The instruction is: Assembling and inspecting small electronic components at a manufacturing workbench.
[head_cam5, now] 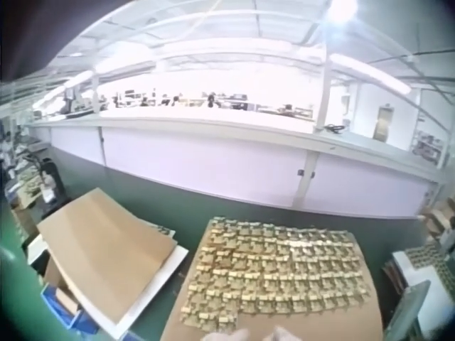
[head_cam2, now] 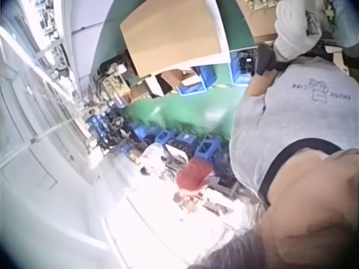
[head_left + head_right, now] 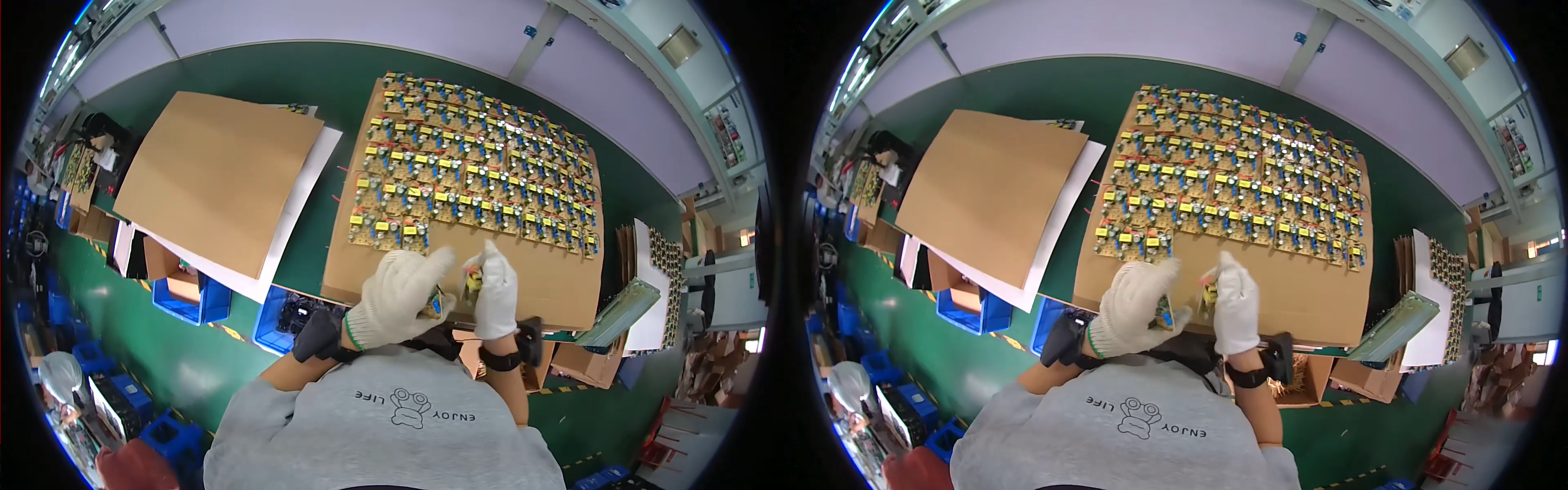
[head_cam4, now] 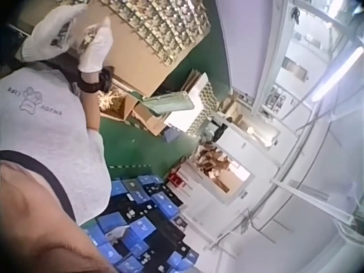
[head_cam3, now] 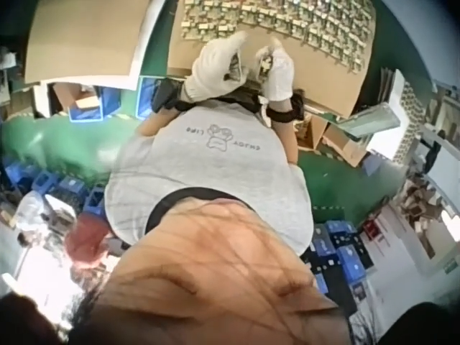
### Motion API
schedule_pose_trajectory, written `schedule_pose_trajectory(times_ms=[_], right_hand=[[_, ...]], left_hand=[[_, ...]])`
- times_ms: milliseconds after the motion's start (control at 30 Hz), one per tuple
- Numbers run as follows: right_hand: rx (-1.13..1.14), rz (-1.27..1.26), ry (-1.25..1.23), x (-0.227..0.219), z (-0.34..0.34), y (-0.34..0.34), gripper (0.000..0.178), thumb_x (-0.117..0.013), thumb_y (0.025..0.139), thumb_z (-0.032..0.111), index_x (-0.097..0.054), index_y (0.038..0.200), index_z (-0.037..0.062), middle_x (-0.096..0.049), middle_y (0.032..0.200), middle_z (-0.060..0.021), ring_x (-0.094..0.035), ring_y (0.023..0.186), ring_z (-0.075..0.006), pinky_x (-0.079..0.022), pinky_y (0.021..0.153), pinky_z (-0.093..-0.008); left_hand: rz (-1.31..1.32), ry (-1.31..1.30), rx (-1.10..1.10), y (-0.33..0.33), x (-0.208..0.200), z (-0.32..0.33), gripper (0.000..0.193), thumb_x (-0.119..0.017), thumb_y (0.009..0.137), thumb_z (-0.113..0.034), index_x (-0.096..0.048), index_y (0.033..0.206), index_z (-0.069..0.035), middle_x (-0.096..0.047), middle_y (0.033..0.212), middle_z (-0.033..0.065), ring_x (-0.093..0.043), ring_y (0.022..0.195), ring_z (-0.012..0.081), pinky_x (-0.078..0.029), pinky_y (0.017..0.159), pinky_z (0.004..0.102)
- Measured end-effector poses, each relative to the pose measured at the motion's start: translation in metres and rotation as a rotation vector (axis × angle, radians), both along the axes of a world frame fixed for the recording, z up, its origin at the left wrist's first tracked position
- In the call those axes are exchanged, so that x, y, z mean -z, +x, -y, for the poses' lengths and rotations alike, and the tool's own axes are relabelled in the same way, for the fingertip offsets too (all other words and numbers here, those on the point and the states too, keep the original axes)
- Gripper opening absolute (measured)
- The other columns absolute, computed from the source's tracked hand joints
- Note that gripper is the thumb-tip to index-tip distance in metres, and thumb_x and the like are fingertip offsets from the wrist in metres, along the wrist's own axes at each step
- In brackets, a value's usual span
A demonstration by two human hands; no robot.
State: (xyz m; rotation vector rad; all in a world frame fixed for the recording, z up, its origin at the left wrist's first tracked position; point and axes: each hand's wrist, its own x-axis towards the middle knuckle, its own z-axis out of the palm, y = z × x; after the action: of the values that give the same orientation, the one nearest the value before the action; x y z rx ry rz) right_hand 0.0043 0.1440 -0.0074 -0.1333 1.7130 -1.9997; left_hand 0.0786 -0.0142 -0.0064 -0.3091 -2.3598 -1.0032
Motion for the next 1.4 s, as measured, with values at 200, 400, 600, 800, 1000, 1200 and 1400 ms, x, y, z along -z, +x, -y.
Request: schedule_pose_trajectory(times_ms=[200,400,600,800,1000,1200,1400], right_hand=[[0.247,-0.897,1.166,-0.012,-0.001,-0.008,0.063,-0.079,0.073,0.040,-0.059,0.121,0.0036,-0.055,0.116,-0.0207,-0.058,0.098,-0.0348,-0.050,0.081,-0.0437],[-0.264,-0.917,0.829,0.002,-0.021,-0.022,0.058,-0.085,0.064,0.017,-0.062,0.116,0.0083,-0.057,0.110,-0.0150,-0.060,0.095,-0.0294,-0.052,0.078,-0.0369],[-0.249,-1.025,0.642,0.015,0.015,-0.038,0.064,-0.082,0.067,0.013,-0.055,0.125,0.0056,-0.057,0.111,-0.0143,-0.058,0.087,-0.0250,-0.051,0.073,-0.0327],[-0.211,-0.651,0.525,-0.008,-0.006,-0.008,0.066,-0.081,0.070,0.015,-0.052,0.127,0.0021,-0.060,0.111,-0.0114,-0.060,0.090,-0.0204,-0.051,0.079,-0.0313],[-0.108,-0.134,0.150,-0.008,-0.009,0.005,0.053,-0.075,0.078,0.010,-0.054,0.126,-0.0014,-0.063,0.101,-0.0082,-0.061,0.090,-0.0158,-0.050,0.082,-0.0281],[-0.009,-1.071,0.950,-0.002,-0.039,-0.030,0.069,-0.085,0.066,0.031,-0.059,0.125,0.0059,-0.060,0.104,-0.0182,-0.058,0.097,-0.0301,-0.049,0.083,-0.0382],[-0.179,-1.035,0.883,0.001,-0.045,-0.029,0.070,-0.088,0.056,0.029,-0.061,0.118,0.0077,-0.062,0.096,-0.0133,-0.060,0.087,-0.0325,-0.051,0.075,-0.0388]], left_hand=[[0.095,-0.294,0.107,0.011,0.008,0.019,0.079,-0.082,0.051,-0.040,-0.057,0.119,-0.008,-0.060,0.102,0.0046,-0.057,0.100,0.0250,-0.043,0.090,0.0405],[0.114,-0.315,0.117,0.014,0.008,0.023,0.082,-0.077,0.048,-0.049,-0.058,0.118,-0.010,-0.058,0.105,0.0035,-0.056,0.102,0.0251,-0.042,0.093,0.0416],[0.142,-0.296,-0.004,0.020,0.013,0.020,0.086,-0.079,0.050,-0.051,-0.056,0.122,-0.009,-0.058,0.105,0.0049,-0.056,0.101,0.0262,-0.040,0.093,0.0414],[0.070,-0.211,-0.092,0.010,-0.003,0.014,0.079,-0.080,0.050,-0.048,-0.057,0.113,-0.008,-0.057,0.095,0.0034,-0.057,0.092,0.0230,-0.043,0.086,0.0385],[-0.172,-0.134,-0.109,-0.011,-0.013,-0.007,0.079,-0.080,0.048,-0.048,-0.059,0.114,-0.010,-0.057,0.101,0.0060,-0.057,0.097,0.0285,-0.045,0.087,0.0434],[0.019,-0.280,-0.376,-0.024,0.000,0.004,0.079,-0.084,0.054,-0.042,-0.056,0.121,-0.011,-0.045,0.128,0.0164,-0.042,0.119,0.0392,-0.036,0.097,0.0513],[0.176,-0.317,-0.395,-0.029,0.005,0.006,0.076,-0.082,0.063,-0.032,-0.051,0.129,-0.012,-0.039,0.139,0.0197,-0.034,0.129,0.0412,-0.028,0.103,0.0542]])
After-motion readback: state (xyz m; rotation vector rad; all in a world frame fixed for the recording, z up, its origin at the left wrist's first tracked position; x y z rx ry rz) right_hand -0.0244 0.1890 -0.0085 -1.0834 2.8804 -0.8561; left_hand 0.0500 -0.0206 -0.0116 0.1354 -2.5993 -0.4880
